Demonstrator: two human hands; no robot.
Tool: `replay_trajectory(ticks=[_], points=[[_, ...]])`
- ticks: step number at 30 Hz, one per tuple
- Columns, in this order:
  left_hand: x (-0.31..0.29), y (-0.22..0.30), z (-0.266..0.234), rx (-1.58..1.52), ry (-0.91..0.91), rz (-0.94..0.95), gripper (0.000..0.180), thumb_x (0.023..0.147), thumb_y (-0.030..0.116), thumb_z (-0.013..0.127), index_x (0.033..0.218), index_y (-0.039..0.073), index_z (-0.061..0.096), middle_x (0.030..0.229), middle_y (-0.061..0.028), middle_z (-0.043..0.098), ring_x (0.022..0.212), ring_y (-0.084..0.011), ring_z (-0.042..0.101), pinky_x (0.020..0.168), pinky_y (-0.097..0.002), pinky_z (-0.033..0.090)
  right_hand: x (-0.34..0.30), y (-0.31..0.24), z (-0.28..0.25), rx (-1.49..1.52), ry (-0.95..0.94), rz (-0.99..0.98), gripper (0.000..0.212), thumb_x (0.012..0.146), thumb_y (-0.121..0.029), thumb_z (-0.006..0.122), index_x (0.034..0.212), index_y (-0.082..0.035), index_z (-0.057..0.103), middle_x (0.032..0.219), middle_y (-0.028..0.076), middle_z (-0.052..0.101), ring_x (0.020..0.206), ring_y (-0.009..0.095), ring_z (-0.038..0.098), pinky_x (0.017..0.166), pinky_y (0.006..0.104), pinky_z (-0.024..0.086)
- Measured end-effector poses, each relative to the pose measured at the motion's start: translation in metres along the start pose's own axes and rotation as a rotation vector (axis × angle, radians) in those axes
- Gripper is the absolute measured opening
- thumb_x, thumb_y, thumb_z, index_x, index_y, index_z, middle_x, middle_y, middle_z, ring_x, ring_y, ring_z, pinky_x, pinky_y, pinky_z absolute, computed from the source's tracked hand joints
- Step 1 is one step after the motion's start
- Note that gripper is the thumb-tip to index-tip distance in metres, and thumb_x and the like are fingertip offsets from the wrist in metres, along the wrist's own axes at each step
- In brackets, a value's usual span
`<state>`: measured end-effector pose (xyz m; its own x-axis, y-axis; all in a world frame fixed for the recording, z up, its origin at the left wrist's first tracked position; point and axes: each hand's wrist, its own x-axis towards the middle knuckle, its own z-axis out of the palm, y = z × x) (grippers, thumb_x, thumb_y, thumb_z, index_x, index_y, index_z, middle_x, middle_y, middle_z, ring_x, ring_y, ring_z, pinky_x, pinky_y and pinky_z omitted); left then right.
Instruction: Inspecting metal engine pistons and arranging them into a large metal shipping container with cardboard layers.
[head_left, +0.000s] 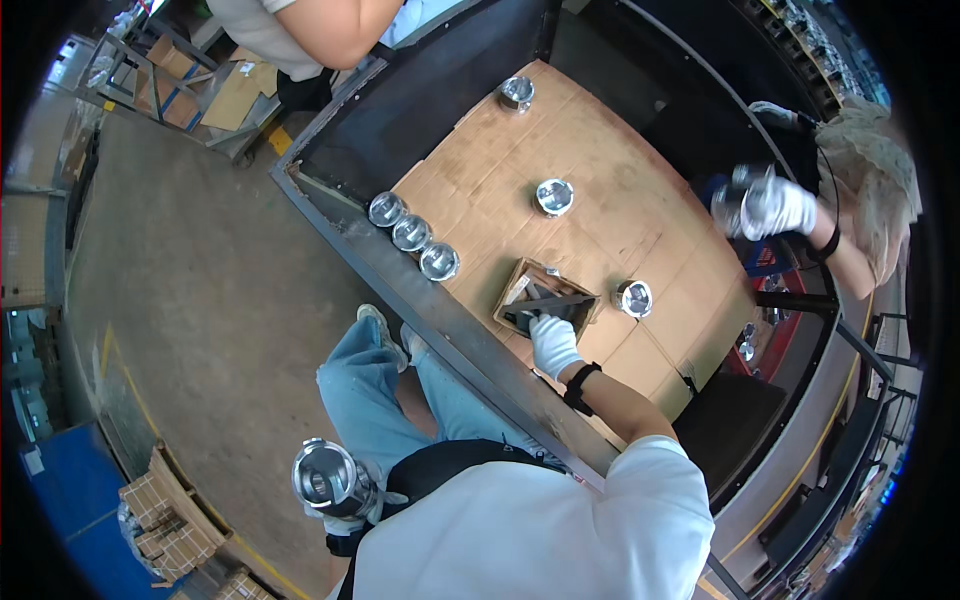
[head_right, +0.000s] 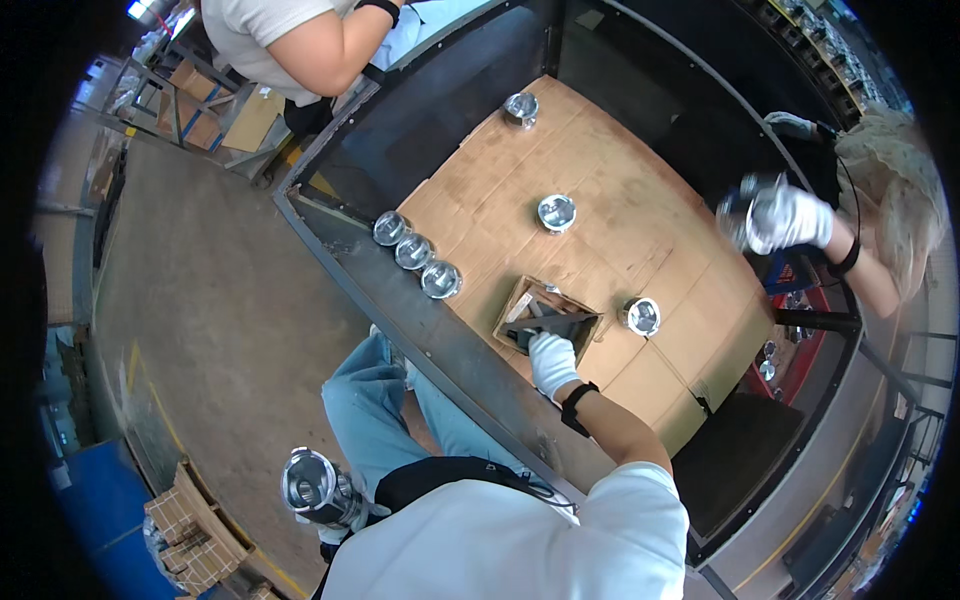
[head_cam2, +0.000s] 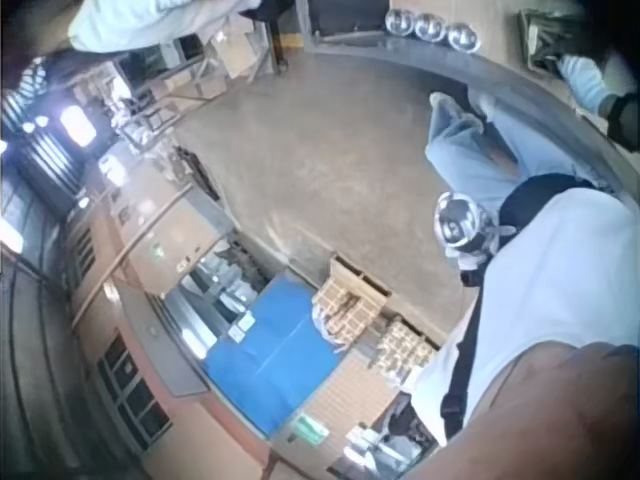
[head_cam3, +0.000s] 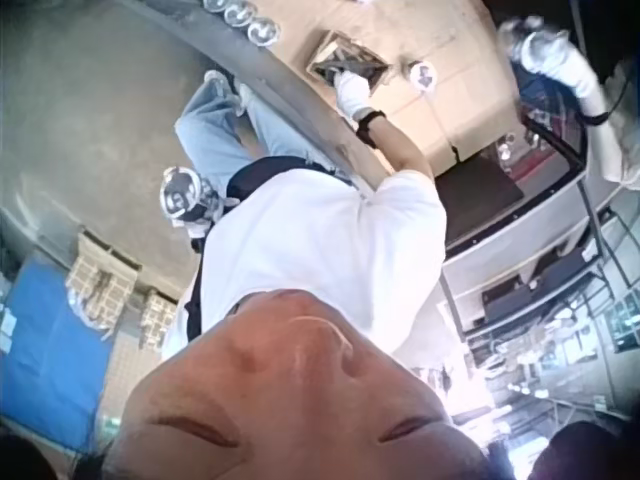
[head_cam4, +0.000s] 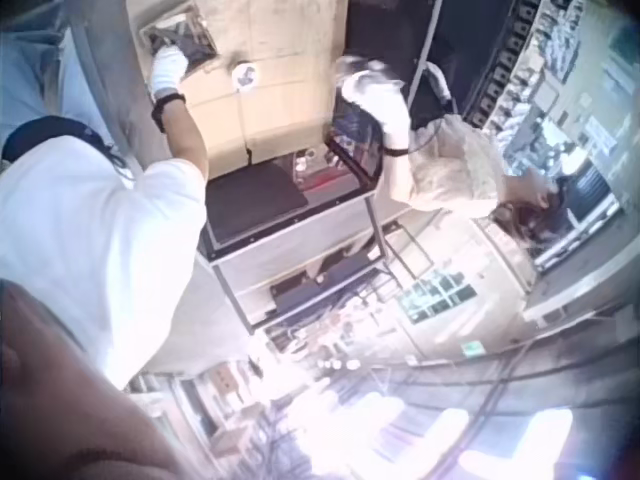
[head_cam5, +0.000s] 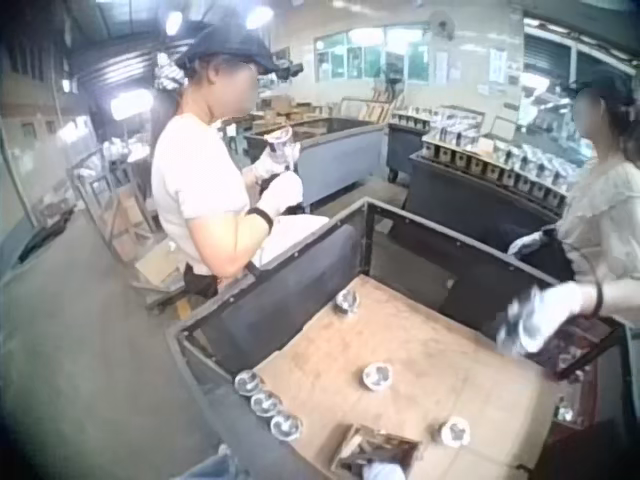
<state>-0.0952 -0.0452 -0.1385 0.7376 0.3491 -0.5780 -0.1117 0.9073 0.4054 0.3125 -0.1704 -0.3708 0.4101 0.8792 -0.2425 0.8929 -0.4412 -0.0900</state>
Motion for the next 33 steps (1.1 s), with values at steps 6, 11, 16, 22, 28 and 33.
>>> replay_trajectory(ticks=[6,11,16,22,28,33], points=[[0.004,-0.004,0.004,0.022,-0.078,0.066,0.106,0.052,0.073,0.077,0.122,-0.003,0.055,0.104,-0.0206,0.06,0.089,-0.0349,0.063,0.079,-0.055,0.057,0.042,0.005,0.029,0.486,-0.167,-0.094,0.027,0.073,-0.019,0.063,0.096,-0.006,0.068,0.093,0.022,0.07,0.093,0.037,0.069,0.079,0.0455,0.056],[-0.001,-0.003,0.006,0.038,-0.094,0.133,0.107,0.052,0.074,0.077,0.122,-0.003,0.055,0.104,-0.0205,0.06,0.089,-0.0349,0.063,0.079,-0.0554,0.057,0.064,0.015,0.003,0.019,-0.601,-0.213,0.067,0.057,-0.039,0.087,0.117,-0.016,0.066,0.103,0.013,0.073,0.098,0.033,0.07,0.078,0.0451,0.056],[0.003,-0.007,0.011,0.041,-0.121,0.171,0.107,0.051,0.074,0.077,0.122,-0.003,0.055,0.104,-0.0204,0.06,0.089,-0.0349,0.063,0.079,-0.0558,0.057,0.075,0.01,-0.003,-0.031,-0.668,-0.29,0.087,0.055,-0.046,0.091,0.133,-0.022,0.059,0.13,0.009,0.065,0.122,0.028,0.061,0.093,0.0462,0.053],[0.015,0.01,0.013,0.07,-0.164,0.233,0.107,0.051,0.075,0.077,0.122,-0.003,0.055,0.104,-0.0202,0.06,0.089,-0.0348,0.063,0.079,-0.0563,0.057,0.102,0.001,0.002,-0.244,-0.644,-0.401,0.089,0.059,-0.06,0.086,0.134,-0.02,0.059,0.135,0.008,0.06,0.125,0.034,0.057,0.104,0.0558,0.042],[-0.003,0.005,0.013,0.088,-0.184,0.369,0.11,0.05,0.077,0.077,0.119,-0.006,0.055,0.106,-0.0203,0.059,0.086,-0.0337,0.063,0.078,-0.0637,0.056,0.093,-0.008,-0.013,-0.295,-0.602,-0.566,0.028,0.085,-0.03,0.068,0.107,-0.015,0.077,0.111,0.009,0.074,0.107,0.033,0.068,0.087,0.0529,0.052],[0.017,0.018,0.036,0.131,0.064,0.445,0.095,0.064,0.074,0.062,0.118,-0.004,0.055,0.107,-0.019,0.061,0.081,-0.0285,0.062,0.074,-0.0529,0.057,0.043,0.013,-0.006,-0.157,-0.462,-0.34,0.024,0.09,-0.017,0.056,0.1,-0.012,0.077,0.1,0.013,0.074,0.092,0.032,0.072,0.074,0.0442,0.058]])
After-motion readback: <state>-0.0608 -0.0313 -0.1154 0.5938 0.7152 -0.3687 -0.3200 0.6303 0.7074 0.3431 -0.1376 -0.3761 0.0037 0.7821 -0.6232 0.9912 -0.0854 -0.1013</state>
